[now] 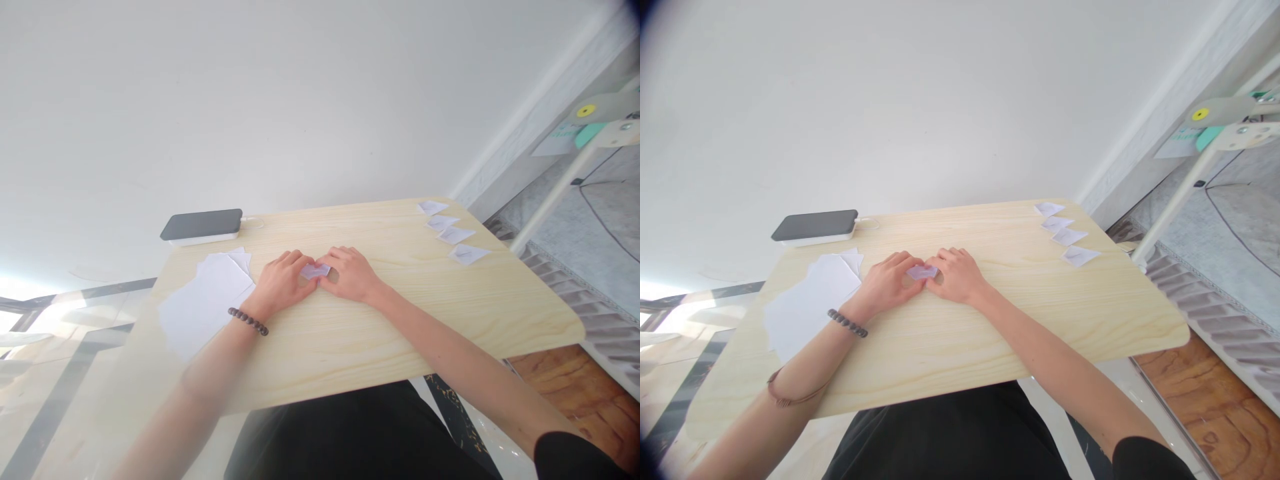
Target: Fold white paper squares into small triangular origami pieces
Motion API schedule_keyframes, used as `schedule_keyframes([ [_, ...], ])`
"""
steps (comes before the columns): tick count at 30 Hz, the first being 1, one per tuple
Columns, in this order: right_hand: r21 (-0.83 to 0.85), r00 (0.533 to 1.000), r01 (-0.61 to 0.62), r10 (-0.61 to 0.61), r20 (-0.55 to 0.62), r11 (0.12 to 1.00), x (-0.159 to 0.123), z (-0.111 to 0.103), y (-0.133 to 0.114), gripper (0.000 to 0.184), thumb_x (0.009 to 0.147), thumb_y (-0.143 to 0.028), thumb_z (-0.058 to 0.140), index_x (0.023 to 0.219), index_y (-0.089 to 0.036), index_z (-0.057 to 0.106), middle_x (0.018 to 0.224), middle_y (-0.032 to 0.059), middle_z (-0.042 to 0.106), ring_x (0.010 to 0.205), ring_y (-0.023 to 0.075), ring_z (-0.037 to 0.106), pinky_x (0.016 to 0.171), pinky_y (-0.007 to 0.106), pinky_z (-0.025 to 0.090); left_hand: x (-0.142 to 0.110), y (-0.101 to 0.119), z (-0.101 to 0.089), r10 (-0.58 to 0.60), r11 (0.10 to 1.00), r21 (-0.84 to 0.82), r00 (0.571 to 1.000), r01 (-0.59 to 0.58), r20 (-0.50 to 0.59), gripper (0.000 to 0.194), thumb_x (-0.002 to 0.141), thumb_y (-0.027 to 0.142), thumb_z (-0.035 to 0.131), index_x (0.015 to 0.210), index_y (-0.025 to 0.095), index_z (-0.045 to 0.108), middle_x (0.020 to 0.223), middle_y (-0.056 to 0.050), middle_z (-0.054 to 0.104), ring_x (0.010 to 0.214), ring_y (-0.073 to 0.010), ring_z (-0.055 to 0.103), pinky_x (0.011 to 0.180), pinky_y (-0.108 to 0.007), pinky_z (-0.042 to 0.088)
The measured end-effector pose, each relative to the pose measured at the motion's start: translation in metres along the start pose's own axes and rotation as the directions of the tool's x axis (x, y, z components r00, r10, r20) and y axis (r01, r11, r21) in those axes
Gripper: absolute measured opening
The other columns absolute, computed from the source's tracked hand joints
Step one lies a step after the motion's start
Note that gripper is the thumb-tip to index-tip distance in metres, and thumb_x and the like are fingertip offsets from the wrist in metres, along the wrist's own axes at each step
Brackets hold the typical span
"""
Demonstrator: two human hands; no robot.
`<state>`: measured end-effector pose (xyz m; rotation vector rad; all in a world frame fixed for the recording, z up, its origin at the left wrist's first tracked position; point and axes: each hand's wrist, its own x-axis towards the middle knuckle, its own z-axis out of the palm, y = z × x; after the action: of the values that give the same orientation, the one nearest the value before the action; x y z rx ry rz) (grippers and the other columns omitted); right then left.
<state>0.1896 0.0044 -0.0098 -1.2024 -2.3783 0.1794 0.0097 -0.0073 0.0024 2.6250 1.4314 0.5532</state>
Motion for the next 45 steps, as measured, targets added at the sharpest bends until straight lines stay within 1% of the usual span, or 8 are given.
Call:
schedule_keyframes([
  [11,-0.011,0.997,-0.074,0.074,-0.001,0.997,0.001,0.003,-0.003,0.022,0.068,-0.032,0.056,0.088,-0.023,0.060,0.083,0.0023,0.057,0.076,0.0176,0.051,0.074,0.033,0.033,0.000,0.002,0.001,-0.027,0.999,0.043,1.000,0.026,0.008,0.025,0.077,0.038,0.048,0.097,0.025,0.055,0.089,-0.003,0.055,0.083,-0.0195,0.051,0.063,-0.029,0.041],
  [22,0.004,0.997,-0.079,0.079,-0.002,0.997,0.001,0.004,-0.001,0.022,0.068,-0.031,0.058,0.088,-0.023,0.060,0.085,0.0023,0.058,0.077,0.0177,0.054,0.075,0.033,0.034,0.002,0.002,0.003,-0.054,0.999,-0.003,0.998,0.054,0.020,0.026,0.076,0.039,0.049,0.096,0.025,0.057,0.083,-0.002,0.056,0.080,-0.0190,0.054,0.066,-0.030,0.042],
  [27,0.139,0.999,-0.040,0.041,-0.008,0.989,0.001,0.001,0.007,0.025,0.074,-0.030,0.056,0.098,-0.023,0.058,0.090,0.0020,0.058,0.078,0.0146,0.054,0.074,0.029,0.037,0.002,-0.001,0.002,-0.095,0.994,-0.053,0.995,0.096,0.011,0.025,0.079,0.039,0.046,0.098,0.026,0.056,0.084,-0.002,0.056,0.080,-0.0182,0.055,0.065,-0.028,0.042],
  [32,0.299,0.998,-0.057,0.059,0.001,0.953,0.001,-0.005,0.017,0.031,0.075,-0.035,0.056,0.103,-0.022,0.055,0.092,0.0025,0.058,0.064,0.0096,0.051,0.064,0.025,0.041,0.001,-0.002,0.002,-0.126,0.990,-0.069,0.992,0.125,-0.007,0.025,0.079,0.039,0.046,0.098,0.025,0.056,0.085,-0.002,0.055,0.080,-0.0178,0.055,0.062,-0.027,0.041],
  [35,0.376,0.996,-0.085,0.086,0.013,0.923,0.000,-0.005,0.023,0.029,0.075,-0.036,0.056,0.100,-0.021,0.056,0.091,0.0021,0.059,0.061,0.0085,0.051,0.061,0.024,0.042,0.001,-0.005,0.003,-0.162,0.979,-0.128,0.986,0.157,-0.033,0.027,0.079,0.038,0.048,0.102,0.026,0.054,0.090,-0.001,0.056,0.074,-0.0149,0.056,0.061,-0.026,0.042],
  [38,0.416,0.995,-0.093,0.103,-0.003,0.905,0.001,-0.005,0.027,0.024,0.075,-0.037,0.056,0.091,-0.020,0.060,0.085,0.0017,0.060,0.063,0.0092,0.053,0.060,0.023,0.043,0.001,-0.013,0.004,-0.188,0.955,-0.246,0.980,0.167,-0.062,0.031,0.077,0.036,0.052,0.106,0.025,0.051,0.093,-0.001,0.058,0.070,-0.0121,0.056,0.063,-0.025,0.044],
  [42,0.407,0.990,-0.092,0.127,-0.059,0.909,0.001,-0.005,0.029,0.024,0.074,-0.039,0.058,0.085,-0.019,0.063,0.075,0.0015,0.061,0.065,0.0108,0.054,0.060,0.024,0.043,0.001,-0.026,0.002,-0.254,0.896,-0.387,0.966,0.218,-0.043,0.028,0.073,0.038,0.057,0.094,0.020,0.057,0.082,-0.001,0.063,0.065,-0.0119,0.057,0.061,-0.023,0.046],
  [45,0.411,0.986,-0.103,0.147,-0.078,0.906,0.002,-0.007,0.030,0.023,0.074,-0.039,0.057,0.084,-0.019,0.064,0.076,0.0016,0.063,0.065,0.0112,0.055,0.061,0.024,0.043,0.000,-0.031,-0.002,-0.274,0.878,-0.417,0.961,0.236,-0.033,0.024,0.076,0.040,0.053,0.088,0.020,0.062,0.080,-0.001,0.066,0.066,-0.0126,0.059,0.063,-0.024,0.046],
])
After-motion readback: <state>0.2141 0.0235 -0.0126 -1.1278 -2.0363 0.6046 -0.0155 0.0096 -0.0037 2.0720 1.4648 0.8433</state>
